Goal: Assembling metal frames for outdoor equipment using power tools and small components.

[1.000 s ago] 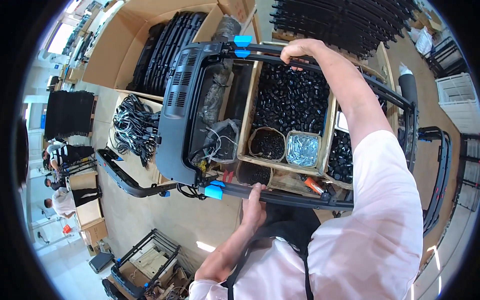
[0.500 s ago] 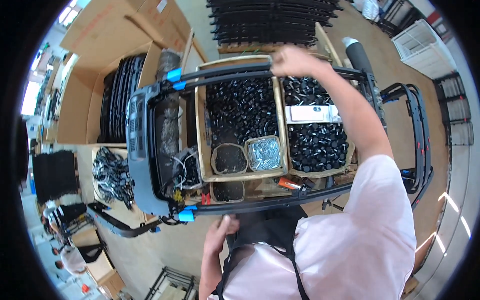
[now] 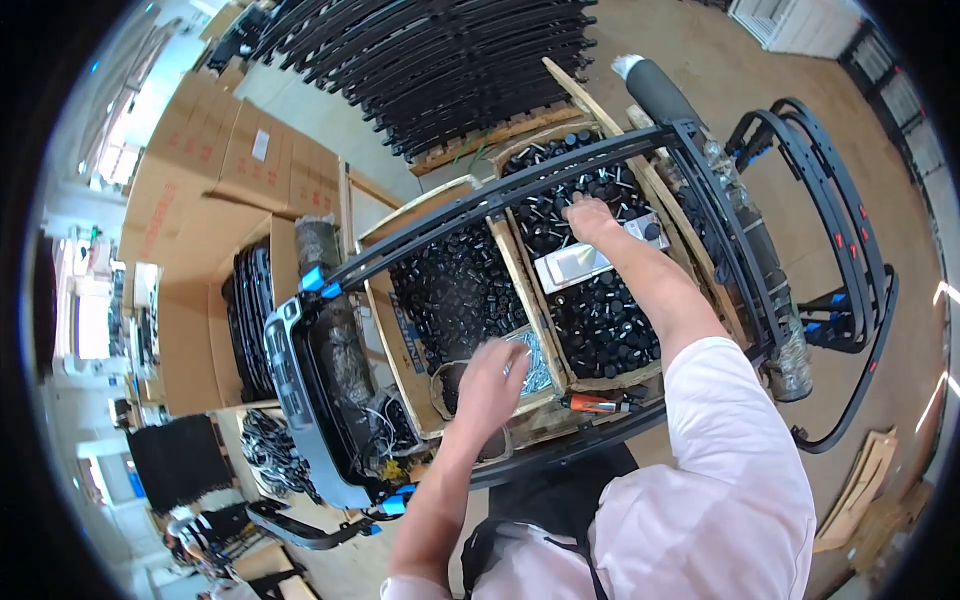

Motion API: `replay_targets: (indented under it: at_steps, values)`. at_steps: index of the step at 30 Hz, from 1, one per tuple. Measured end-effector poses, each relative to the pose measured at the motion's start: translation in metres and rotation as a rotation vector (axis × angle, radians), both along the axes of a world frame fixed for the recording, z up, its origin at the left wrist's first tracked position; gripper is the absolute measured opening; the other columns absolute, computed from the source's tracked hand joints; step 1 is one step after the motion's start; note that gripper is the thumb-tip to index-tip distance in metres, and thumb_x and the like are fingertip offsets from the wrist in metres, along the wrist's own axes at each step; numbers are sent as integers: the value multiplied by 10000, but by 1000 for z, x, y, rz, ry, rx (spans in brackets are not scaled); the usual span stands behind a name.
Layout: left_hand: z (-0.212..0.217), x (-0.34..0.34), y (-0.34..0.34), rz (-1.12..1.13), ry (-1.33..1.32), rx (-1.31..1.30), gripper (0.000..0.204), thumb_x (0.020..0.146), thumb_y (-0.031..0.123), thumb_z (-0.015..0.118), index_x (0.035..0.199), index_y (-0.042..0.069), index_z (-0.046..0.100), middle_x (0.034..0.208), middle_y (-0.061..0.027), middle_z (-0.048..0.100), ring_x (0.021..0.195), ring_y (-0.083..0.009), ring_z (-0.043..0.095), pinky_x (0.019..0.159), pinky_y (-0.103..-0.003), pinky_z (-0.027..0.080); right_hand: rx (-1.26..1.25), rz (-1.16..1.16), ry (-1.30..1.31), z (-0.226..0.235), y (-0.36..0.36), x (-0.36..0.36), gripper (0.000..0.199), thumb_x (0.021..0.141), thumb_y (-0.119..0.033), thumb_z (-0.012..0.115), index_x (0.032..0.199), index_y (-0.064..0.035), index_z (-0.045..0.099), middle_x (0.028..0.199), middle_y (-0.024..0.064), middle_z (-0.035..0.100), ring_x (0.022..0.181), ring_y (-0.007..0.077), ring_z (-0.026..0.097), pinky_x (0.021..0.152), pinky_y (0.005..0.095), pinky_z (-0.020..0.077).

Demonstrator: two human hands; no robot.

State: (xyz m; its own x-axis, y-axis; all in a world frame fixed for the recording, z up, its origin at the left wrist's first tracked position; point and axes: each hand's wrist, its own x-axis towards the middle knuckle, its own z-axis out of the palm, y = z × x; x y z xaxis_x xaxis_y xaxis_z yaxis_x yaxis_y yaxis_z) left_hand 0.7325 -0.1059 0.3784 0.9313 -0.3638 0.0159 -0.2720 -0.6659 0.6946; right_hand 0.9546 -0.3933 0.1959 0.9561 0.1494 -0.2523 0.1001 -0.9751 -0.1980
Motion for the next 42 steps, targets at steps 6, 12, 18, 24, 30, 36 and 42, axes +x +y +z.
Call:
replay_targets:
  at_steps: [6,12,18,24,30,36,42]
  values:
    - [-121,154,-98,-271,-316,416,256,975,130,604,1215,86,682,1170,-143,690,1117,-361,642,959,-493,511,265,79,-197,9,-30,-18,416,830,-165,720,1234,-71,678,1246,210,641,1148,419,680,988,492,567]
    - [-196,231,-109,-283,-98,808,272,1001,139,528,1234,90,660,1306,-136,663,1281,-313,616,1053,-455,500,590,-108,-73,81,-59,-67,363,851,-187,739,1172,-39,654,1065,178,689,1033,407,690,929,504,554]
    - [-198,247,-109,-232,-209,629,269,947,125,585,1183,33,676,1293,-199,647,1134,-370,671,1003,-459,532,570,-29,-420,161,-120,-46,375,926,-79,688,1300,-49,682,1178,157,651,1093,349,676,981,420,559]
    - [-196,213,-91,-138,-312,645,211,980,100,569,1174,46,632,1122,-182,678,1053,-340,697,889,-458,578,684,341,-454,183,0,25,340,914,-58,692,1252,-33,660,1163,168,700,1143,377,669,1000,459,542]
    - [-71,73,-61,-151,73,241,341,1033,204,623,1311,12,580,1047,-263,684,1016,-433,696,871,-504,574,697,522,-318,197,85,52,300,939,-57,658,1238,-35,672,1188,147,671,1160,385,646,1023,477,524]
    - [-14,-65,29,31,265,-84,343,1035,221,661,1297,4,615,1163,-242,702,1103,-440,676,940,-502,548,472,566,-95,221,113,64,333,952,-69,647,1281,-34,686,1288,171,666,1264,382,620,1113,478,488]
    - [4,-135,66,148,147,-90,379,1039,216,658,1389,73,627,1231,-191,698,1144,-423,665,983,-475,546,427,583,-85,223,127,61,351,941,-81,649,1288,-36,685,1287,181,663,1263,393,616,1106,487,487]
